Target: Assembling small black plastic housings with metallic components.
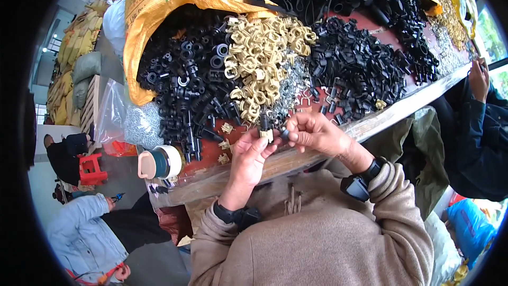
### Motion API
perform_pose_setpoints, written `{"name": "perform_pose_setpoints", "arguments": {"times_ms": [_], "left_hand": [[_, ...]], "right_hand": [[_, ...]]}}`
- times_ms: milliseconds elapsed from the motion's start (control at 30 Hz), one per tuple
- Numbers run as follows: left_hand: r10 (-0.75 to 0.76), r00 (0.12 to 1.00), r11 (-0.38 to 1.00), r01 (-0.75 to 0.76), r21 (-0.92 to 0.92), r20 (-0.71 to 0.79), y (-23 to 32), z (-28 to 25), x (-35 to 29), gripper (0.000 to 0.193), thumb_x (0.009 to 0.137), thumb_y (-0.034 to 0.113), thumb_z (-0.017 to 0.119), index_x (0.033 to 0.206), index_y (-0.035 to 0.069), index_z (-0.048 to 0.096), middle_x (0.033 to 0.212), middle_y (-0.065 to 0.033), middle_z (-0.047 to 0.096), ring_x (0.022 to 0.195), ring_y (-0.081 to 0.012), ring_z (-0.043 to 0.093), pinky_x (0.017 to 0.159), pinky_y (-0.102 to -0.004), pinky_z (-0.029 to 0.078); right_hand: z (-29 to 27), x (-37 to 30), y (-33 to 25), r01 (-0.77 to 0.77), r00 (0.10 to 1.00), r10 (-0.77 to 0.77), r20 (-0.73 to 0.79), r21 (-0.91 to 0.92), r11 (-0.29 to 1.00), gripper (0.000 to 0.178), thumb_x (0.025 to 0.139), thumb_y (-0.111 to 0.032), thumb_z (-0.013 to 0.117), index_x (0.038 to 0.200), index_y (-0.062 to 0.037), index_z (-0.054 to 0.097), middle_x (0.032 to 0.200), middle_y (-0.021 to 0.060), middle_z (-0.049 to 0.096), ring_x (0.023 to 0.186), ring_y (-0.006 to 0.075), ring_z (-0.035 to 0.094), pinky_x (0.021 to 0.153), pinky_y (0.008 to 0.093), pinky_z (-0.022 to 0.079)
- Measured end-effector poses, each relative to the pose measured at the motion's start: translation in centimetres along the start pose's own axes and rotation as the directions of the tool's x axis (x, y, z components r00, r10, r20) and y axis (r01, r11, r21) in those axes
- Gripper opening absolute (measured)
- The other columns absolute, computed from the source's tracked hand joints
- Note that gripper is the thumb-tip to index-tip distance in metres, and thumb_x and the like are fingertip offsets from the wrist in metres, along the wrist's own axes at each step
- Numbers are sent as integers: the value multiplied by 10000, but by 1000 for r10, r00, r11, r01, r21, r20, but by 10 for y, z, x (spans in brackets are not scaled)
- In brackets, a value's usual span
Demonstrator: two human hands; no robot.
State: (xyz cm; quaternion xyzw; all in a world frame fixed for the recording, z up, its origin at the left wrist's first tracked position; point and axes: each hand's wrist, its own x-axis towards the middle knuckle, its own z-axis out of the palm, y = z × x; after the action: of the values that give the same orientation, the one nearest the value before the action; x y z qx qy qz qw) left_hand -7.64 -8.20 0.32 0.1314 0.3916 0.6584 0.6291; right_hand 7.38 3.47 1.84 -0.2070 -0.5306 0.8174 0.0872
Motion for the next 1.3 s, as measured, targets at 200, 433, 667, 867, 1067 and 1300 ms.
{"name": "perform_pose_setpoints", "arguments": {"times_ms": [200, 433, 667, 867, 1067, 1300], "left_hand": [[29, 998, 999, -27, -26, 63, -2, 14, -2, 295, 763, 90, 608, 1025, -18, 526, 933, -33, 581, 815, -88, 536, 743, -224, 429], [2, 998, 990, -9, 140, 55, -5, 26, -10, 293, 748, 78, 618, 1018, 1, 533, 897, -12, 571, 799, -71, 524, 719, -200, 422], [-21, 992, 999, 17, 34, 122, -26, 8, -13, 301, 799, 50, 528, 1088, -3, 464, 1011, -75, 532, 903, -171, 531, 780, -285, 453], [-269, 931, 961, 241, 137, 248, -25, 7, -5, 199, 815, 61, 488, 1001, -9, 492, 1036, -117, 534, 962, -202, 517, 836, -342, 457], [-207, 977, 960, 195, 202, 42, -22, 36, -25, 183, 841, 142, 508, 960, 5, 535, 831, -72, 580, 708, -179, 555, 643, -288, 467], [-205, 921, 979, 198, 55, 330, -30, -2, -1, 227, 849, 104, 477, 1054, 9, 504, 971, -93, 569, 828, -175, 563, 691, -278, 481]], "right_hand": [[20, -7, -1, 209, 977, -207, -55, 30, 978, 129, 841, -169, 528, 823, -52, 477, 708, -25, 488, 599, 35, 428, 543, 180, 362], [30, -31, -4, 271, 910, -383, -157, -473, 838, 162, 828, -176, 549, 819, -40, 462, 667, -31, 442, 583, 55, 416, 516, 199, 360], [28, -39, 11, 501, 600, -799, -38, -761, 413, 245, 743, -207, 604, 896, -34, 521, 846, 131, 477, 794, 291, 482, 684, 364, 415], [11, -52, 20, 569, 407, -897, 174, -816, 100, 245, 738, -218, 603, 902, -46, 542, 821, 114, 446, 753, 282, 464, 637, 358, 398], [12, -48, 27, 479, 390, -874, 289, -875, -76, 265, 736, -263, 602, 870, -42, 543, 831, 111, 439, 731, 273, 463, 614, 360, 391], [6, -33, 37, 427, 464, -849, 252, -904, -35, 283, 772, -271, 568, 936, -44, 533, 866, 108, 464, 754, 260, 476, 631, 338, 393]]}}
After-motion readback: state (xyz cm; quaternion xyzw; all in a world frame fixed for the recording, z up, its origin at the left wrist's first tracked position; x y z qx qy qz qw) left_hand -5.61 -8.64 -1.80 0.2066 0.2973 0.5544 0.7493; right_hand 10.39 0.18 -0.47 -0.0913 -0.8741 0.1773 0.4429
